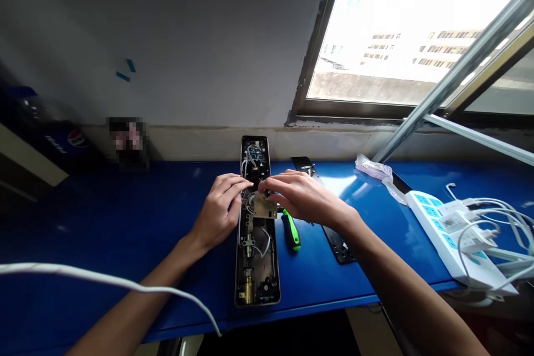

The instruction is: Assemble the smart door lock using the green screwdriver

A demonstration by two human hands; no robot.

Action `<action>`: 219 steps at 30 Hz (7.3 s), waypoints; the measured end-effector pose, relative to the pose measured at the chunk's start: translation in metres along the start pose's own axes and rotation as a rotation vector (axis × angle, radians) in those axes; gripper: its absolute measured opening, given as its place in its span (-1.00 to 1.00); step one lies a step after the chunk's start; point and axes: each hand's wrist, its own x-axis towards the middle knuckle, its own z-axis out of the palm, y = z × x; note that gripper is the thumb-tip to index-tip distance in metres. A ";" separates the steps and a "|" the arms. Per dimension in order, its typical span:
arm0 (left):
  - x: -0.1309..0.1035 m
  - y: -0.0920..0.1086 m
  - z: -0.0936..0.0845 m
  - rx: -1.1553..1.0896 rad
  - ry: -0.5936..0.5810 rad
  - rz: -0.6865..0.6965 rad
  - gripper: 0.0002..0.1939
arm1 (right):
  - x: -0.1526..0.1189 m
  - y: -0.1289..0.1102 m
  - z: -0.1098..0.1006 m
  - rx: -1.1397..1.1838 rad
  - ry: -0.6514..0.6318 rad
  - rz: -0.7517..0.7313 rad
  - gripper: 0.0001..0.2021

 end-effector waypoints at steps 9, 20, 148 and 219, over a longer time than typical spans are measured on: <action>-0.003 0.001 -0.006 -0.010 0.026 -0.028 -0.64 | 0.018 -0.008 0.018 0.043 -0.112 0.037 -0.77; 0.002 0.013 0.000 -0.021 -0.025 0.027 -0.68 | -0.002 -0.001 0.026 0.125 0.061 0.141 -0.74; 0.069 -0.039 0.034 -0.135 -0.097 -0.354 -0.62 | 0.066 0.076 0.012 0.341 0.214 0.350 -0.93; 0.110 0.056 0.071 0.054 -0.438 0.156 -0.78 | -0.077 0.090 0.032 0.230 -0.200 1.367 -0.30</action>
